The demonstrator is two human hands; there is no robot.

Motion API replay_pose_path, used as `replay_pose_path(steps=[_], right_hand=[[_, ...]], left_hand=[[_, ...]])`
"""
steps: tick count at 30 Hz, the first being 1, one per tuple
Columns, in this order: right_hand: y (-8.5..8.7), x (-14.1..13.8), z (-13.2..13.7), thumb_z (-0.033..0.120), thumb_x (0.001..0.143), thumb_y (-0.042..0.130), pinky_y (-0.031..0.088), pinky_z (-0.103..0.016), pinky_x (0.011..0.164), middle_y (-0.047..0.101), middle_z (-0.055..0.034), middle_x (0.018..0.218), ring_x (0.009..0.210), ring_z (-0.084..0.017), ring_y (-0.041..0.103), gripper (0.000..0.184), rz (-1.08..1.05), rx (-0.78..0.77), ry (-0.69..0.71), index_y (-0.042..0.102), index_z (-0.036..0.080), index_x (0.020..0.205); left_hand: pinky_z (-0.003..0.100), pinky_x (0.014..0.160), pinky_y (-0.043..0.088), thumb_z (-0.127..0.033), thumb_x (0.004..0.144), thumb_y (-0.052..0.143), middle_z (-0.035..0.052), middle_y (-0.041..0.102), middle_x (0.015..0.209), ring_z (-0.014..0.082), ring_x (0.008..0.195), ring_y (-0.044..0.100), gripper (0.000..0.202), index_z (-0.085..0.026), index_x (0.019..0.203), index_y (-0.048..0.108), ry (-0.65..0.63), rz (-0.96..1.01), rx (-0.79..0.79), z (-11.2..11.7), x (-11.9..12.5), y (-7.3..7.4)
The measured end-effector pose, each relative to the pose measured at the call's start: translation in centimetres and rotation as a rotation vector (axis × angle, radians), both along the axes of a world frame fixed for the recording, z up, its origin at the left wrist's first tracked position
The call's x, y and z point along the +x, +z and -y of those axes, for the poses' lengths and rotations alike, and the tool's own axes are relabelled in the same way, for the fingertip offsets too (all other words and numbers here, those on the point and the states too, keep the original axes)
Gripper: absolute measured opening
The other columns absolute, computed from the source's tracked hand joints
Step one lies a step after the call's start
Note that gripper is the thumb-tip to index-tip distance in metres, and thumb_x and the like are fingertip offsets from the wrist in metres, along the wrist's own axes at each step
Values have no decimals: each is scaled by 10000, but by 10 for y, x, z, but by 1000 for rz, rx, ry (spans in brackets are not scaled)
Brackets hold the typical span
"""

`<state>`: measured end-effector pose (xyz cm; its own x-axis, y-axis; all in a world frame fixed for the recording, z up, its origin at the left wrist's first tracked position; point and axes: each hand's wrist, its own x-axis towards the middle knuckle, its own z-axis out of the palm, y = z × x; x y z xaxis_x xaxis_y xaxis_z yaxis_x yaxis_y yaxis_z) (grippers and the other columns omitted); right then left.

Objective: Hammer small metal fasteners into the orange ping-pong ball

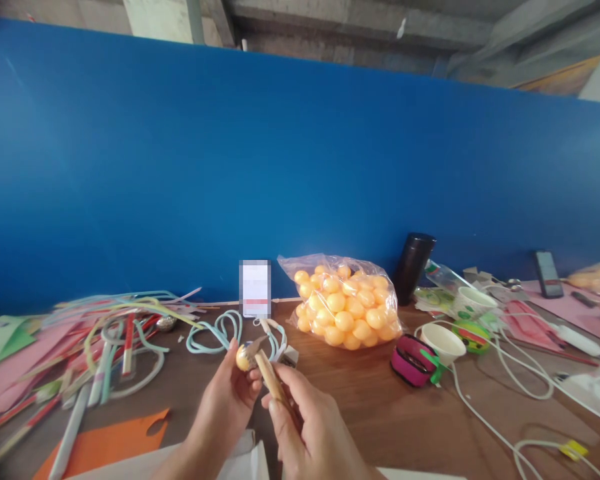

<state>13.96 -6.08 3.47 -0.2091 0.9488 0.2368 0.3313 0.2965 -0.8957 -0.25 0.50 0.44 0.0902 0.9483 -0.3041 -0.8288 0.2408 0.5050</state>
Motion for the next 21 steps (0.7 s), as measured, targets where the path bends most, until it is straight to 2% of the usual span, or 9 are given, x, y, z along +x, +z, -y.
replay_pose_path(steps=[21], right_hand=[[4,0,0,441,947,450,513,-224,447,730,-107,921,446,-110,591,431,-26,31,-38,520,212,1305]], left_hand=[[186,441,523,-301,884,587,42,643,626,96,480,590,207,-107,815,607,66,-64,17,-1,3,-1]])
